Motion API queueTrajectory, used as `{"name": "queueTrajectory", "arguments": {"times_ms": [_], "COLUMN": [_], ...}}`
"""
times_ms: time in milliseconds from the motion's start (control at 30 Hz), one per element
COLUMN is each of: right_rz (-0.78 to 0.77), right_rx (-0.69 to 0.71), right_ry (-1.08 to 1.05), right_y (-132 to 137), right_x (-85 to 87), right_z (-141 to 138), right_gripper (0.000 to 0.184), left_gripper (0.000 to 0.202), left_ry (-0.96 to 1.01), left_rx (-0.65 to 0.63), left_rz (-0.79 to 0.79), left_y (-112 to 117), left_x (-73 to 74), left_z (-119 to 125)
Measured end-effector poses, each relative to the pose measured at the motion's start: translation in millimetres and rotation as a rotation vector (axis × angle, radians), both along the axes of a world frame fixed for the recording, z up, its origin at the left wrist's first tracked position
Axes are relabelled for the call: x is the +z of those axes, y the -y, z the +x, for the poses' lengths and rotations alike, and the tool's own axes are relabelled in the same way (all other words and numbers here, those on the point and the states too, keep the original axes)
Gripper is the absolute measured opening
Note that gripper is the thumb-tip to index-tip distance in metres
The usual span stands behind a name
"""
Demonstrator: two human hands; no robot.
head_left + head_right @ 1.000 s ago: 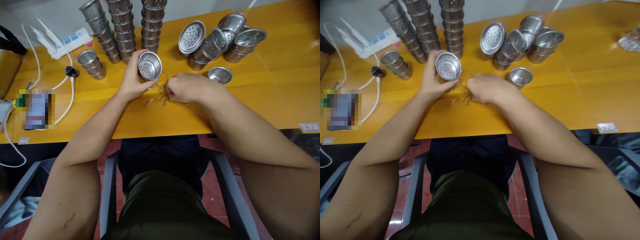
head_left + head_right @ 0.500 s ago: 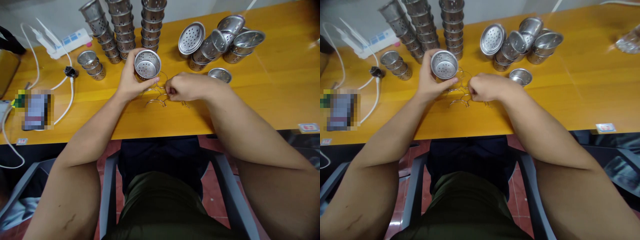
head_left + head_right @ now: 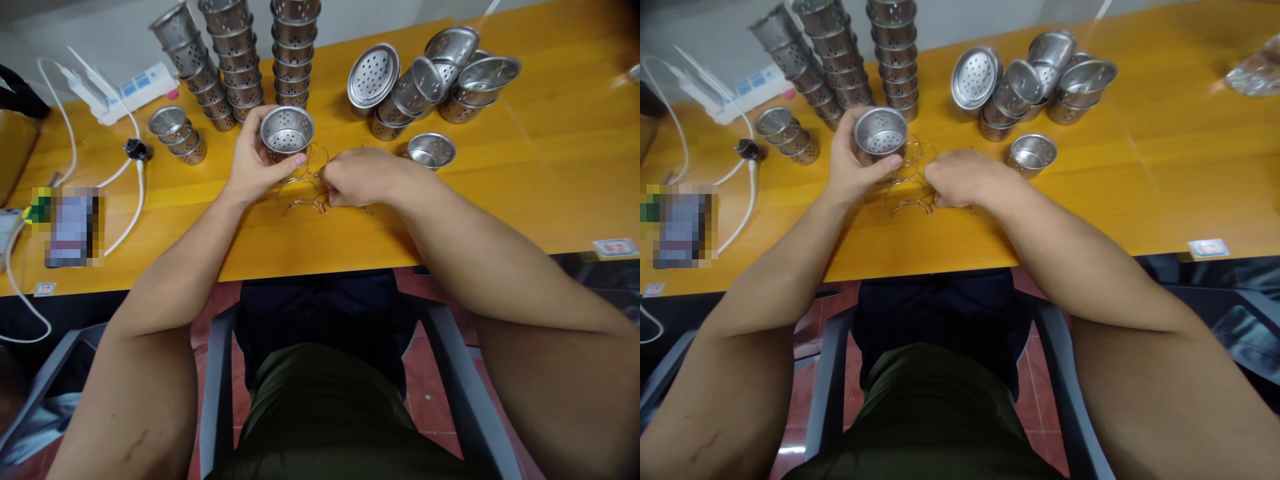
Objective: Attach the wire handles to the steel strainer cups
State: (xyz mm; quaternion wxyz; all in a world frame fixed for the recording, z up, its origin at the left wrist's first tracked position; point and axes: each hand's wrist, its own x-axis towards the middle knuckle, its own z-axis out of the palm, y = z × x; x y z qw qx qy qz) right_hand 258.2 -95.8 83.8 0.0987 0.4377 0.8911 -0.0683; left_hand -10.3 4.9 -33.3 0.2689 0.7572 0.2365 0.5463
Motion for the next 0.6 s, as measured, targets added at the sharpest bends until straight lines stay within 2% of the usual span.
{"name": "queueTrajectory", "arguments": {"times_ms": [100,200,367,500,600], "right_rz": [0.007,-0.009,-0.089,-0.13,-0.089], "right_rx": [-0.042,-0.026,-0.041,-0.142,-0.226], "right_ry": [0.077,0.019,-0.284,-0.532,-0.654], "right_y": [-3.8,-7.4,-12.5,-10.4,-9.3], "right_x": [-8.3,-12.7,-4.0,5.3,6.8], "right_z": [3.5,9.2,27.3,37.5,40.5], "right_gripper": [0.023,0.018,0.016,0.021,0.011], "left_gripper": [0.096,0.108,0.103,0.104,0.109], "left_ry": [0.063,-0.013,-0.04,-0.03,-0.034], "left_rx": [-0.048,-0.015,0.001,0.05,0.056], "left_rz": [0.051,0.029,0.008,-0.049,-0.053], "left_y": [-6.4,-6.0,-0.3,0.7,-1.3], "left_x": [-8.7,-8.7,-0.6,2.7,0.4], "left_z": [-2.4,-4.5,-6.4,-4.9,-4.0]}}
